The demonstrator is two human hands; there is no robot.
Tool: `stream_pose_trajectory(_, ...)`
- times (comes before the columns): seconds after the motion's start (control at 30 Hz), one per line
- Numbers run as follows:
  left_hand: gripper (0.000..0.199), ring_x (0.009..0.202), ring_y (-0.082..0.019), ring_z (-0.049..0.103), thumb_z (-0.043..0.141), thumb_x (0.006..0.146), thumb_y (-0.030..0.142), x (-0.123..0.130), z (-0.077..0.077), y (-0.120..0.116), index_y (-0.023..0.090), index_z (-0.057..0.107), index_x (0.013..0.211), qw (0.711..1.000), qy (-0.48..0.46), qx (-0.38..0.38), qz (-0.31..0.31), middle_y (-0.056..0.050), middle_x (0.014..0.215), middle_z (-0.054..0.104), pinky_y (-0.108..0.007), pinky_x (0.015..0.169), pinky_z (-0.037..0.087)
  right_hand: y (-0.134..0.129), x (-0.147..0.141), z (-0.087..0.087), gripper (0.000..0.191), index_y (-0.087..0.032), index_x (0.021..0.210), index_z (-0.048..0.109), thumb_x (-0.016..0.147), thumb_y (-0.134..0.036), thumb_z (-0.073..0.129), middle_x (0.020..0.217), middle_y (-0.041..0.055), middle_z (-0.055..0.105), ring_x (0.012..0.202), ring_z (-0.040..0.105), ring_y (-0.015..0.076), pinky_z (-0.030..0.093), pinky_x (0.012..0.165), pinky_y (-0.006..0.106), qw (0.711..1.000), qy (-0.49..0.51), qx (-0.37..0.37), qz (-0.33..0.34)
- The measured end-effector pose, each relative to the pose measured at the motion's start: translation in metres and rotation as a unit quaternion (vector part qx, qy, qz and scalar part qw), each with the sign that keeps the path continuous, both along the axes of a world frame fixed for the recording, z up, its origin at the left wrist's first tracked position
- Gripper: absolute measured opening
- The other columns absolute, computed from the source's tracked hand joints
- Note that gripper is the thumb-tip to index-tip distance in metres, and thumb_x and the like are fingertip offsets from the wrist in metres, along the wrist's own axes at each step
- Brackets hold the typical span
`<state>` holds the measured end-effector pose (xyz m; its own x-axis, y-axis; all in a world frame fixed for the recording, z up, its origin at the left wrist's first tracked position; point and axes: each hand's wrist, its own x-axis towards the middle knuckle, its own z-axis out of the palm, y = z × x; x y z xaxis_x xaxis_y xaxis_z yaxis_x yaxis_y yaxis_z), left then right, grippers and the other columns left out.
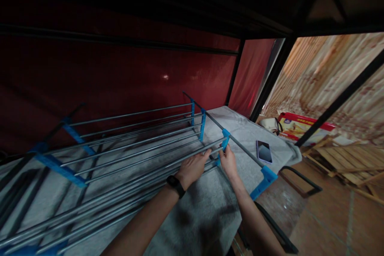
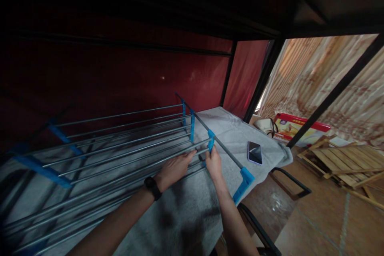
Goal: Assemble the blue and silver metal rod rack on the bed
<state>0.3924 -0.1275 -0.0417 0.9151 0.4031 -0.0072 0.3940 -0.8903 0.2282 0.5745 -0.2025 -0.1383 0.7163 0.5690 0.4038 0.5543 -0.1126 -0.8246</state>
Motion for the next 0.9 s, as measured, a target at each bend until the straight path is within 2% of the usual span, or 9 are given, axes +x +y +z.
stream_pose_trajectory(0.13, 0.060, 0.113, -0.026, 0.073, 0.035, 0.097, 0.004, -0.001, 0.001, 0.002, 0.024, 0.042, 0.153, 1.000, 0.000, 0.007, 0.007, -0.014, 0.127, 0.073, -0.037, 0.092, 0.057, 0.001, -0.007, 0.001, 0.023, -0.023, 0.105, 0.060, 0.092, -0.036, 0.047, 0.089, 0.0055, 0.070, 0.079, 0.065, 0.0239, 0.050, 0.075, 0.034, 1.000, -0.016, -0.004, -0.009)
stream_pose_trajectory(0.3, 0.061, 0.114, -0.027, 0.072, 0.035, 0.096, 0.004, -0.002, -0.002, 0.003, 0.024, 0.043, 0.153, 1.000, -0.008, 0.009, -0.001, -0.014, 0.132, 0.071, -0.038, 0.091, 0.058, 0.002, -0.009, -0.001, 0.027, -0.023, 0.107, 0.061, 0.092, -0.038, 0.045, 0.078, 0.0035, 0.066, 0.069, 0.061, 0.0235, 0.046, 0.067, 0.032, 0.998, -0.024, -0.027, -0.045)
stream_pose_trajectory(0.57, 0.051, 0.108, -0.027, 0.074, 0.036, 0.101, 0.012, -0.002, -0.004, 0.003, 0.026, 0.049, 0.148, 1.000, -0.017, 0.019, 0.004, -0.012, 0.122, 0.075, -0.038, 0.088, 0.058, 0.003, -0.013, 0.001, 0.025, -0.023, 0.103, 0.060, 0.091, -0.038, 0.044, 0.076, 0.0031, 0.065, 0.067, 0.060, 0.0227, 0.045, 0.064, 0.031, 0.998, -0.028, -0.023, -0.050)
stream_pose_trajectory(0.9, 0.047, 0.116, -0.028, 0.072, 0.037, 0.104, 0.019, -0.009, -0.002, 0.007, 0.024, 0.051, 0.149, 0.999, -0.027, -0.021, -0.004, -0.013, 0.129, 0.074, -0.040, 0.094, 0.058, 0.002, -0.019, 0.002, 0.028, -0.022, 0.106, 0.063, 0.091, -0.037, 0.046, 0.082, 0.0053, 0.068, 0.071, 0.063, 0.0233, 0.046, 0.067, 0.032, 0.999, -0.012, -0.019, -0.037)
